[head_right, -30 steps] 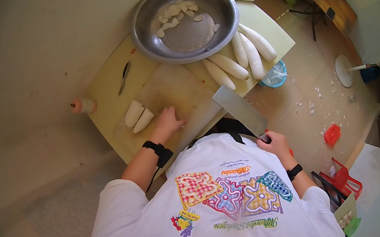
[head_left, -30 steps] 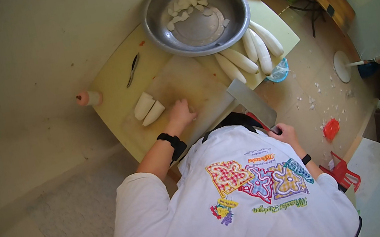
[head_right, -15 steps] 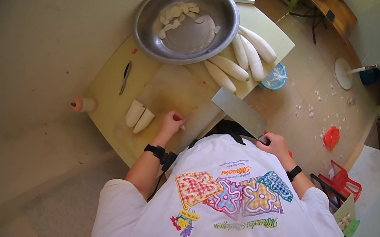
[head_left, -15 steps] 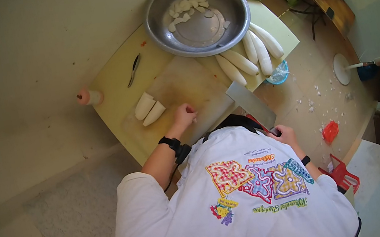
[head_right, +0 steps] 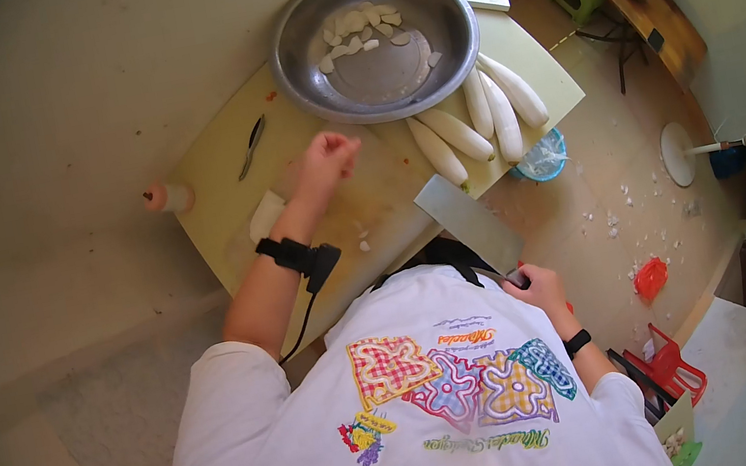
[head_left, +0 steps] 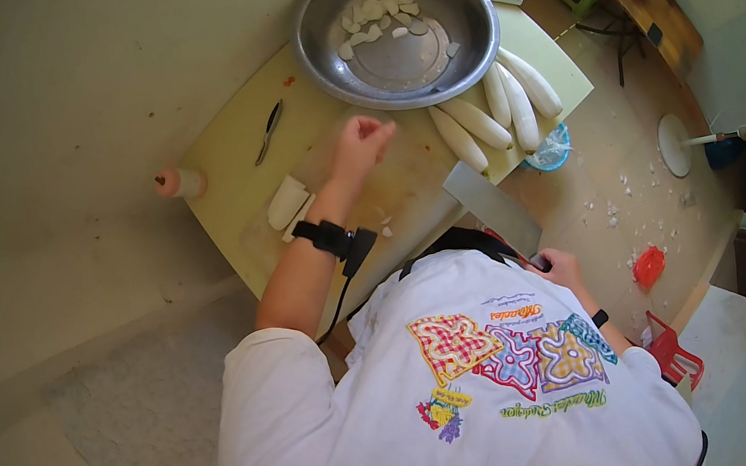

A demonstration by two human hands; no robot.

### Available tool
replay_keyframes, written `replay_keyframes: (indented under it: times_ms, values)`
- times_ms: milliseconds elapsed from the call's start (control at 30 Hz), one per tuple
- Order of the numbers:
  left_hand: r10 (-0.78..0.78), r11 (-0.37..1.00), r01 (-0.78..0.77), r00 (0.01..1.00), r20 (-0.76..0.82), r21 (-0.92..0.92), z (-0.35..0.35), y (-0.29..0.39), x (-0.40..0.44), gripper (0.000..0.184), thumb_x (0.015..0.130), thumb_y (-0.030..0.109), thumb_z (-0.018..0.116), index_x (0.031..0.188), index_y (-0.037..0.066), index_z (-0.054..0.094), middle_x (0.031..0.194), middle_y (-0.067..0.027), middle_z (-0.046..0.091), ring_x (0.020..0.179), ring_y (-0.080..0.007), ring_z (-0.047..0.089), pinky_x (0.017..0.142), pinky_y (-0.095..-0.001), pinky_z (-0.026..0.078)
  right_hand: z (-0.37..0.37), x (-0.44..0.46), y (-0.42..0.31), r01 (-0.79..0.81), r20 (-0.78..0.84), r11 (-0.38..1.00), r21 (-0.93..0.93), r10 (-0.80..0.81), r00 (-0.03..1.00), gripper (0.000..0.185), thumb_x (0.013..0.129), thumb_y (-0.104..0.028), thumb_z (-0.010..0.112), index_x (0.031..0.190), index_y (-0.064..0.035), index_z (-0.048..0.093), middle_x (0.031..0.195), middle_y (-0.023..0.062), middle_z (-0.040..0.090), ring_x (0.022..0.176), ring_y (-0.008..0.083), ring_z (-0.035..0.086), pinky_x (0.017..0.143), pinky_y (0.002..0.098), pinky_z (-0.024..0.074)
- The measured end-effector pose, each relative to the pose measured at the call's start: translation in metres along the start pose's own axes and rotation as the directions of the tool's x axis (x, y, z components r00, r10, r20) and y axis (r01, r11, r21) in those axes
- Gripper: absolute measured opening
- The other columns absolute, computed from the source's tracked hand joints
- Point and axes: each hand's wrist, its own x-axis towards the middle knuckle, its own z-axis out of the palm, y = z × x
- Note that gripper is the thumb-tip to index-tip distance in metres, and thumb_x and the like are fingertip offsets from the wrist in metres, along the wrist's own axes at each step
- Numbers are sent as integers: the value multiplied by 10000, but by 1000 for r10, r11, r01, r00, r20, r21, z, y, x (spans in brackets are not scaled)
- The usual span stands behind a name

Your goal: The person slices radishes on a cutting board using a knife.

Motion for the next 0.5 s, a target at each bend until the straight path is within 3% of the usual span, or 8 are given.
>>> replay_keyframes:
  times_ms: [33, 100, 167, 267, 400, 467, 500]
  values:
    - [78, 894, -91, 996, 47, 440, -9, -28, -2, 205, 889, 162, 694, 1049, 65, 609, 939, -100, 669, 872, -255, 654, 798, -356, 542, 2, -1, 2, -4, -5, 1000, 14, 4, 1000, 366, 748, -366, 793, 747, -21, 670, 631, 160, 623, 546, 289, 613, 538, 370, 483]
    - [-59, 473, -205, 963, 263, 857, -21, -49, -29, 239, 813, 131, 700, 1012, 34, 609, 951, -147, 670, 856, -327, 647, 791, -398, 534, 3, -4, 7, -17, -19, 1000, 26, 18, 1000, 368, 747, -369, 794, 751, -21, 672, 630, 159, 622, 546, 290, 614, 538, 370, 484]
    - [-217, 406, -217, 921, 324, 888, -25, -78, -54, 228, 769, 113, 691, 968, 30, 616, 955, -179, 655, 886, -384, 625, 811, -446, 519, 4, -5, 9, -18, -55, 1000, 23, 20, 998, 355, 748, -355, 792, 748, -21, 673, 631, 159, 625, 547, 281, 613, 542, 367, 485]
    - [-101, 428, -295, 924, 370, 854, -33, -119, -71, 183, 787, 131, 675, 937, 37, 629, 951, -180, 651, 936, -379, 620, 825, -462, 510, 3, -4, 10, -43, -54, 997, 72, 47, 997, 343, 753, -338, 787, 746, -16, 671, 631, 165, 621, 543, 274, 605, 545, 365, 484]
    - [-96, 360, -318, 922, 374, 877, -32, -122, -76, 166, 795, 136, 660, 929, 41, 633, 946, -183, 646, 965, -378, 608, 840, -464, 502, -5, 1, -4, -39, -43, 998, 57, 42, 998, 337, 759, -323, 781, 745, -6, 666, 631, 175, 616, 538, 274, 595, 545, 367, 480]
    - [-134, 364, -330, 907, 399, 871, -31, -116, -75, 136, 790, 104, 607, 896, 26, 644, 987, -211, 659, 928, -416, 627, 820, -488, 519, -6, 3, -6, -40, -7, 999, 18, 40, 999, 346, 773, -311, 810, 769, 6, 672, 609, 112, 602, 541, 153, 543, 531, 327, 456]
    - [-127, 362, -331, 908, 398, 871, -29, -113, -74, 136, 790, 104, 607, 896, 26, 644, 987, -211, 659, 928, -416, 627, 820, -488, 519, -6, 4, -7, -34, -12, 999, 17, 34, 999, 346, 773, -311, 810, 769, 6, 672, 609, 112, 602, 541, 153, 543, 531, 327, 456]
